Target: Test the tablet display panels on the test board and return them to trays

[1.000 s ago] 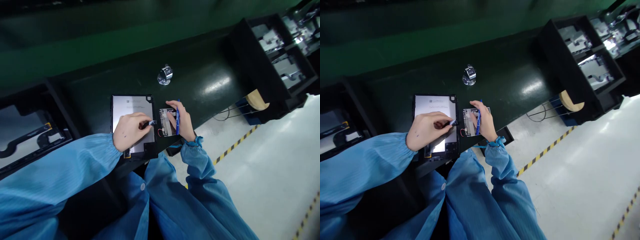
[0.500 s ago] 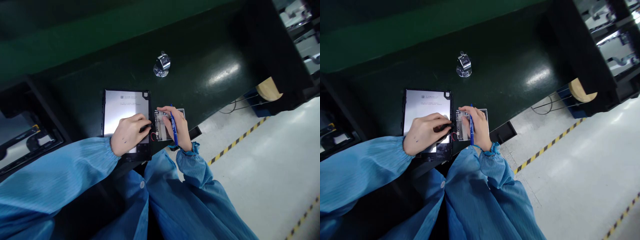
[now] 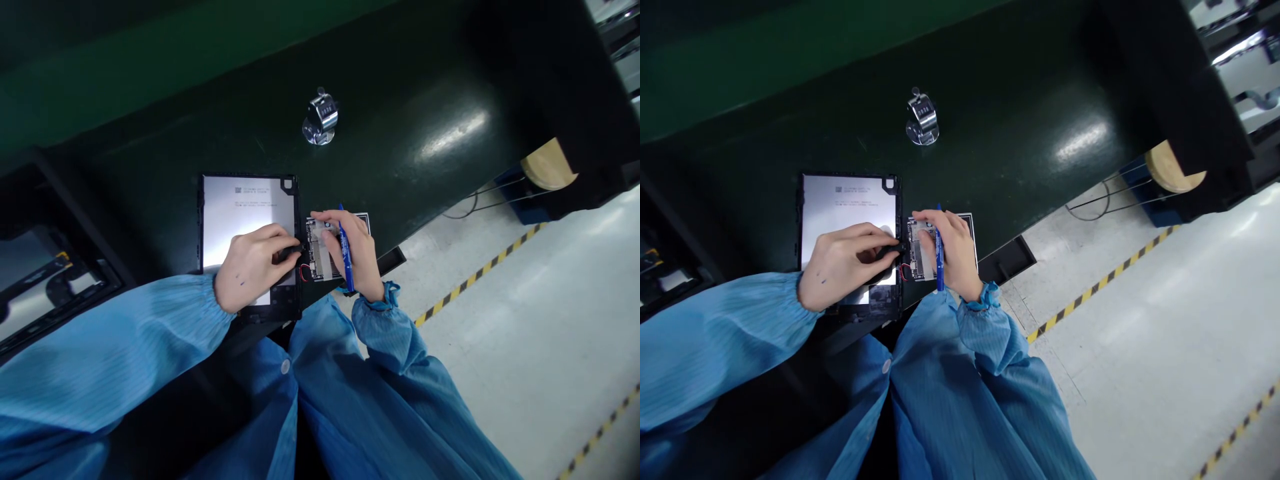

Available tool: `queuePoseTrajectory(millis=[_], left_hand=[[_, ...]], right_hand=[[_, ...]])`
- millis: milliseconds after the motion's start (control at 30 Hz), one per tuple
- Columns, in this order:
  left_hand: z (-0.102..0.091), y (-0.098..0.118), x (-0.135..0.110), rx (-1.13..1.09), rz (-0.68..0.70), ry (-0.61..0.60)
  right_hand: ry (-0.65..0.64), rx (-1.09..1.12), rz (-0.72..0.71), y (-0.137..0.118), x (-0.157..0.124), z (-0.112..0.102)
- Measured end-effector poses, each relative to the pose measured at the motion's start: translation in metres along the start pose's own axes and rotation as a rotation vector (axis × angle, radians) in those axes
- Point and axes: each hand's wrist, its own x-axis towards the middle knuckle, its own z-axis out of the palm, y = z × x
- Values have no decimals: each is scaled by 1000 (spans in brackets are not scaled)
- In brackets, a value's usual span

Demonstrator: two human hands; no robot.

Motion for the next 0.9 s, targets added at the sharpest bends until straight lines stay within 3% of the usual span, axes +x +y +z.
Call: queuePoseTrajectory(millis=[900], left_hand=[[6,1,2,104,73,-23]], right_hand=[[-43,-27,-11,-3,2,-3]])
